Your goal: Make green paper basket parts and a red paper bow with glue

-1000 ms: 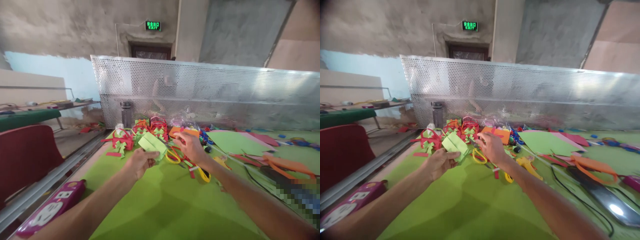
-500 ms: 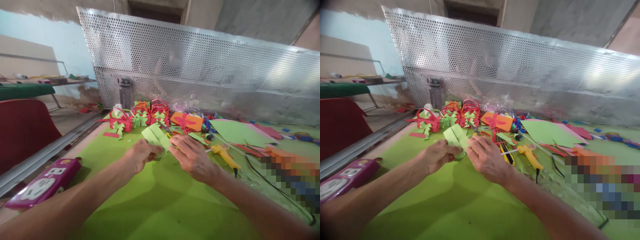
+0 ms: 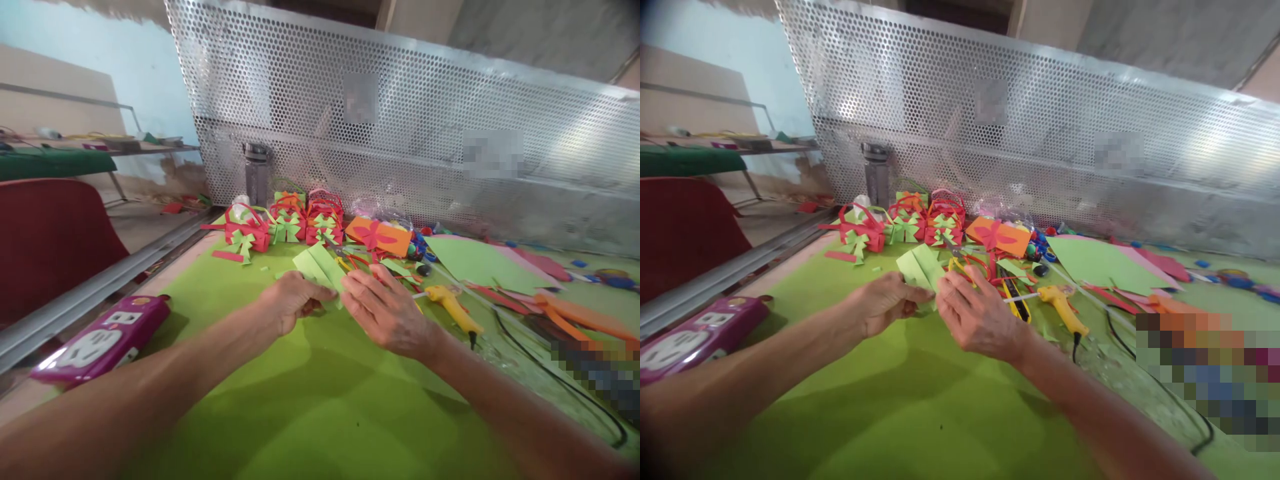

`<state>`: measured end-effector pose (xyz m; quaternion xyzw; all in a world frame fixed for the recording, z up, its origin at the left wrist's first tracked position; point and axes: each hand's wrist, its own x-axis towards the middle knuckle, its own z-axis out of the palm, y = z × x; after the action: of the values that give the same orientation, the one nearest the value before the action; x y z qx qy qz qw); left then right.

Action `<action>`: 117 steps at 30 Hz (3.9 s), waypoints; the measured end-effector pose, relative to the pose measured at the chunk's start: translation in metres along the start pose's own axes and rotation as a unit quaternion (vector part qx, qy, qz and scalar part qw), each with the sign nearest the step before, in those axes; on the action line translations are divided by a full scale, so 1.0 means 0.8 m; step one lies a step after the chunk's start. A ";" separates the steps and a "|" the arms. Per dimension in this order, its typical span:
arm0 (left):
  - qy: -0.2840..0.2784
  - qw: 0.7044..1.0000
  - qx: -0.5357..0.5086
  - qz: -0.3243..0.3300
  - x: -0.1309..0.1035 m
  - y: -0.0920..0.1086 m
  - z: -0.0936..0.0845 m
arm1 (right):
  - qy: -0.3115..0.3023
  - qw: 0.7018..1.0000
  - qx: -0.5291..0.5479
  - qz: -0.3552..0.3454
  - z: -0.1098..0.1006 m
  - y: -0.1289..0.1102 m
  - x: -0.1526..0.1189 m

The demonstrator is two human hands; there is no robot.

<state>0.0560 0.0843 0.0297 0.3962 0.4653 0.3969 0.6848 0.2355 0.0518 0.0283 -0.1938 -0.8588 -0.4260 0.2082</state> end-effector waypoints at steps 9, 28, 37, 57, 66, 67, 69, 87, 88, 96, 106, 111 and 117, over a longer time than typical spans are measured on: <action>-0.014 1.000 0.007 -0.008 -0.006 0.002 0.003 | -0.023 0.999 0.020 -0.011 -0.002 -0.004 -0.003; 0.006 0.981 0.172 0.086 -0.013 0.035 -0.015 | 0.049 0.993 0.051 0.093 -0.009 0.010 -0.008; -0.081 0.839 0.324 0.430 -0.043 0.028 0.005 | 0.029 0.968 0.143 0.205 -0.012 0.004 0.000; -0.236 0.880 0.277 0.306 -0.020 0.028 -0.009 | -0.001 0.931 0.241 0.272 -0.027 0.007 0.009; -0.158 0.871 0.358 0.298 -0.032 0.023 0.002 | -0.063 0.928 0.243 0.276 -0.034 0.000 0.010; -0.154 0.861 0.377 0.305 -0.034 0.022 0.005 | -0.070 0.931 0.233 0.273 -0.034 -0.001 0.011; -0.152 0.845 0.403 0.316 -0.038 0.019 0.011 | -0.081 0.937 0.210 0.267 -0.035 -0.006 0.012; -0.040 0.719 0.598 0.350 -0.049 0.021 0.013 | -0.175 0.955 0.065 0.229 -0.039 -0.024 0.033; -0.039 0.704 0.614 0.355 -0.048 0.021 0.011 | -0.172 0.954 0.070 0.235 -0.038 -0.025 0.033; -0.011 0.660 0.644 0.387 -0.048 0.020 0.008 | -0.154 0.951 0.110 0.245 -0.029 -0.021 0.035; 0.023 0.663 0.605 0.441 -0.046 0.021 0.006 | -0.162 0.943 0.127 0.260 -0.036 -0.015 0.044; 0.009 0.680 0.573 0.458 -0.044 0.022 0.005 | -0.170 0.936 0.125 0.282 -0.040 -0.010 0.046; -0.009 0.714 0.535 0.451 -0.039 0.021 0.004 | -0.152 0.930 0.152 0.299 -0.040 -0.004 0.045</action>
<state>0.0481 0.0615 0.0562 0.8629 0.3601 0.3395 0.1020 0.2100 0.0298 0.0627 -0.4697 -0.8372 -0.1739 0.2196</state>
